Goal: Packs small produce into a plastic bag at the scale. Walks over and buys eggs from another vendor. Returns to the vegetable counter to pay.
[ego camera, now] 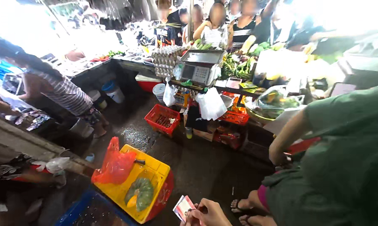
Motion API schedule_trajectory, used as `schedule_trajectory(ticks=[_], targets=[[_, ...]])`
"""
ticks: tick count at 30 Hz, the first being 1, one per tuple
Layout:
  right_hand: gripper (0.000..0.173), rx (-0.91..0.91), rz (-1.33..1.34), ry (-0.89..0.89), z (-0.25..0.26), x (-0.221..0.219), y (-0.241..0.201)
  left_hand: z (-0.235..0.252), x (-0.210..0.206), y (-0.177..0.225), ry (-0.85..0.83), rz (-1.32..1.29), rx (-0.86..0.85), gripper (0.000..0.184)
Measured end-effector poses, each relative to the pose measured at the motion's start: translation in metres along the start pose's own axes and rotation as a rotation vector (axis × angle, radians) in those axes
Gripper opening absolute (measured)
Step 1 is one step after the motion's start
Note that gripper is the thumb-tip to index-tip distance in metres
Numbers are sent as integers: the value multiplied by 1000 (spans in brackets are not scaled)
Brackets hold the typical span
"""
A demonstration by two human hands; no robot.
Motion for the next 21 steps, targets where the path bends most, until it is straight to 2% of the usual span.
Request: schedule_trajectory(ticks=[2,4,7,12,16,21], targets=[[40,-48,90,-104,30,3,-3,29,-7,12,19,-2,16,23],[33,-46,199,-187,63,9,-11,60,-16,30,36,-17,18,26],[27,41,227,-90,114,33,-35,108,-35,71,45,33,8,28],[22,119,316,90,210,78,-89,199,-71,159,-11,250,-156,29],[23,170,465,171,263,124,-159,243,-119,238,-60,184,-110,38],[25,151,528,121,332,147,-203,307,-154,286,-142,-78,-58,53]])
Point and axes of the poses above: each hand's wrist, its own z-axis towards the middle knuckle, its own x-axis out of the back of the hand, y = z × x, the point moved 8 cm from there along z, towards the middle knuckle, and after that the axes turned 2 degrees about x, right-handed, at the moved point
